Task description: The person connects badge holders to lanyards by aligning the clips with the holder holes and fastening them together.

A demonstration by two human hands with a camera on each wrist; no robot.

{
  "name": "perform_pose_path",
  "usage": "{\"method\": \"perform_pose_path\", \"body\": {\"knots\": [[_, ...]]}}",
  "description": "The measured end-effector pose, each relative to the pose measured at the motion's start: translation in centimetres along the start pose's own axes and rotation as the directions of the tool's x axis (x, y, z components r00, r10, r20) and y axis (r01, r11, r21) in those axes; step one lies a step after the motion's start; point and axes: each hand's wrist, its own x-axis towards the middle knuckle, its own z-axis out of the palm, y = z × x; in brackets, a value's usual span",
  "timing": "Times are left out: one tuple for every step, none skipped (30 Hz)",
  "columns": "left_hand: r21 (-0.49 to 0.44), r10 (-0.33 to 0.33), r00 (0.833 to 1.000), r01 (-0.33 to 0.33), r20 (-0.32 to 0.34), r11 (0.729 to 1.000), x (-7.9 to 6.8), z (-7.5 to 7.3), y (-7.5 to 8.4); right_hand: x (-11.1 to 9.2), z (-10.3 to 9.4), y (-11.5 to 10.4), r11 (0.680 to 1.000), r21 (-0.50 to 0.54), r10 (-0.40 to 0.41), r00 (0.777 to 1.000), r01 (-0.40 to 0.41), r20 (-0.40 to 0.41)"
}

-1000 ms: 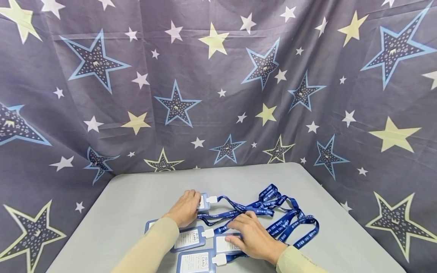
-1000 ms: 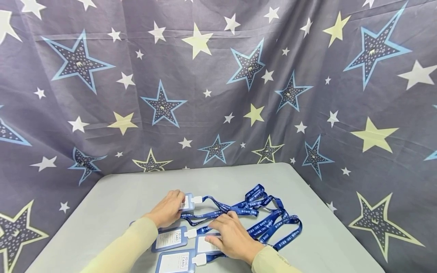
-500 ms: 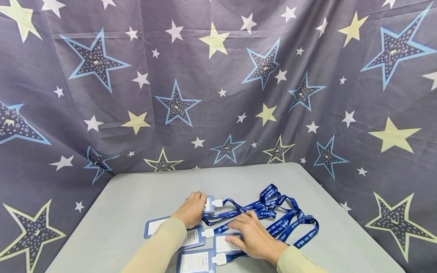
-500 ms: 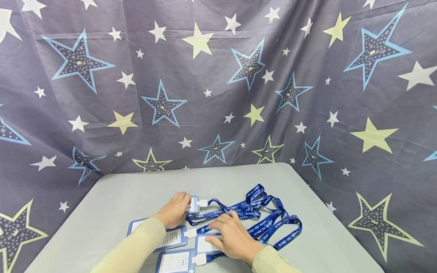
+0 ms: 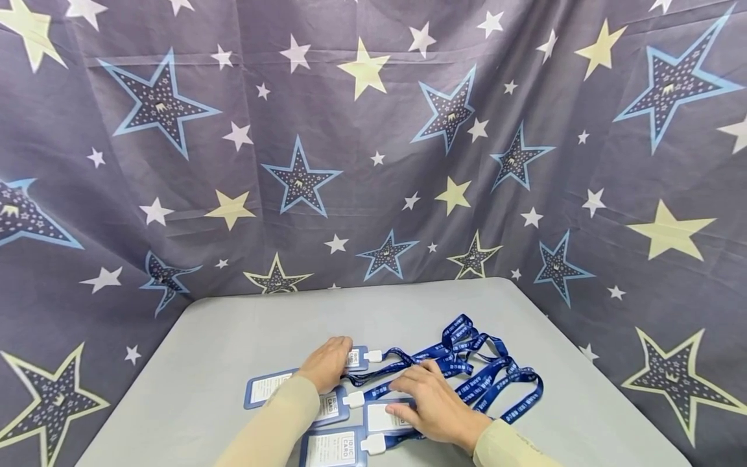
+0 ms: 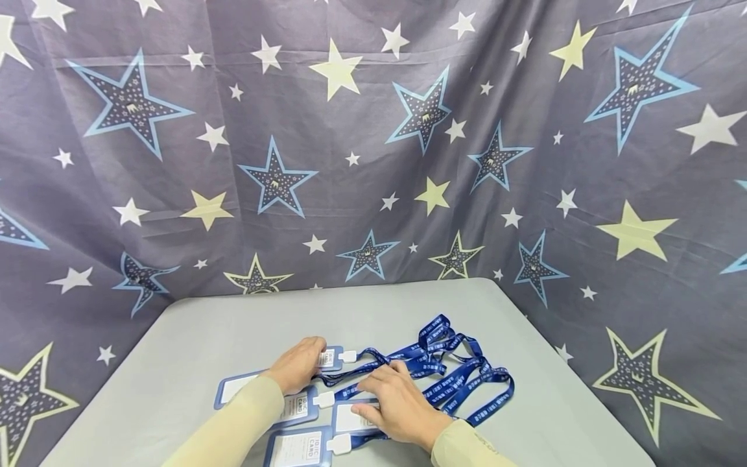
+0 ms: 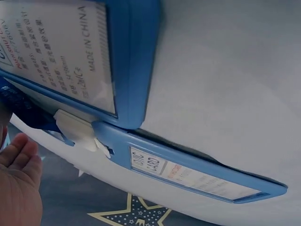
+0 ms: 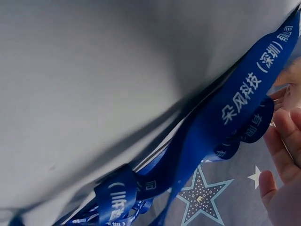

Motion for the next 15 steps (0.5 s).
{"method": "perform_pose_path", "body": {"knots": [[-0.004, 0.001, 1.0, -0.001, -0.005, 1.0, 0.0, -0.1, 0.0, 0.0, 0.0, 0.0, 1.0, 0.003, 0.006, 1.0, -0.006, 0.006], [-0.005, 0.004, 1.0, -0.004, -0.009, 1.0, -0.1, -0.1, 0.0, 0.0, -0.1, 0.0, 1.0, 0.004, 0.012, 1.0, -0.012, 0.011], [-0.006, 0.005, 1.0, -0.005, -0.013, 1.0, -0.1, -0.1, 0.0, 0.0, -0.2, 0.0, 1.0, 0.006, 0.016, 1.0, -0.016, 0.016], [-0.005, 0.004, 1.0, -0.004, -0.012, 1.0, -0.2, -0.2, 0.0, 0.0, -0.2, -0.1, 1.0, 0.007, 0.023, 0.999, -0.023, 0.023], [-0.003, 0.002, 1.0, -0.002, -0.008, 1.0, -0.2, -0.2, 0.1, 0.1, -0.2, -0.1, 1.0, 0.007, 0.029, 0.999, -0.029, 0.028], [-0.006, 0.001, 1.0, -0.001, -0.005, 1.0, -0.3, -0.3, 0.1, 0.1, -0.3, -0.1, 0.999, 0.007, 0.032, 0.999, -0.032, 0.03], [-0.003, -0.004, 1.0, 0.004, 0.0, 1.0, -0.3, -0.4, 0.1, 0.1, -0.3, -0.1, 0.999, 0.006, 0.035, 0.999, -0.035, 0.032], [-0.001, -0.01, 1.0, 0.01, 0.004, 1.0, -0.4, -0.5, 0.2, 0.1, -0.3, -0.1, 0.999, 0.003, 0.039, 0.999, -0.039, 0.033], [-0.002, -0.019, 1.0, 0.019, 0.007, 1.0, -0.4, -0.7, 0.3, 0.1, -0.4, -0.1, 0.999, 0.001, 0.043, 0.999, -0.043, 0.033], [-0.004, -0.028, 1.0, 0.028, 0.009, 1.0, -0.5, -0.8, 0.4, 0.1, -0.4, 0.0, 0.999, -0.002, 0.05, 0.998, -0.05, 0.035], [-0.005, -0.04, 0.999, 0.04, 0.014, 0.999, -0.5, -1.0, 0.5, 0.1, -0.4, 0.0, 0.998, -0.003, 0.058, 0.998, -0.058, 0.036], [-0.01, -0.054, 0.998, 0.054, 0.018, 0.999, -0.6, -1.1, 0.6, 0.1, -0.5, 0.1, 0.998, -0.008, 0.067, 0.997, -0.066, 0.037], [-0.017, -0.07, 0.997, 0.071, 0.026, 0.997, -0.6, -1.3, 0.7, 0.1, -0.5, 0.2, 0.997, -0.011, 0.075, 0.996, -0.075, 0.039], [-0.023, -0.079, 0.996, 0.08, 0.029, 0.997, -0.7, -1.4, 0.9, 0.1, -0.5, 0.3, 0.996, -0.016, 0.085, 0.996, -0.084, 0.042], [-0.033, -0.085, 0.996, 0.086, 0.031, 0.996, -0.7, -1.5, 1.0, 0.1, -0.6, 0.5, 0.995, -0.022, 0.095, 0.994, -0.094, 0.045]]}}
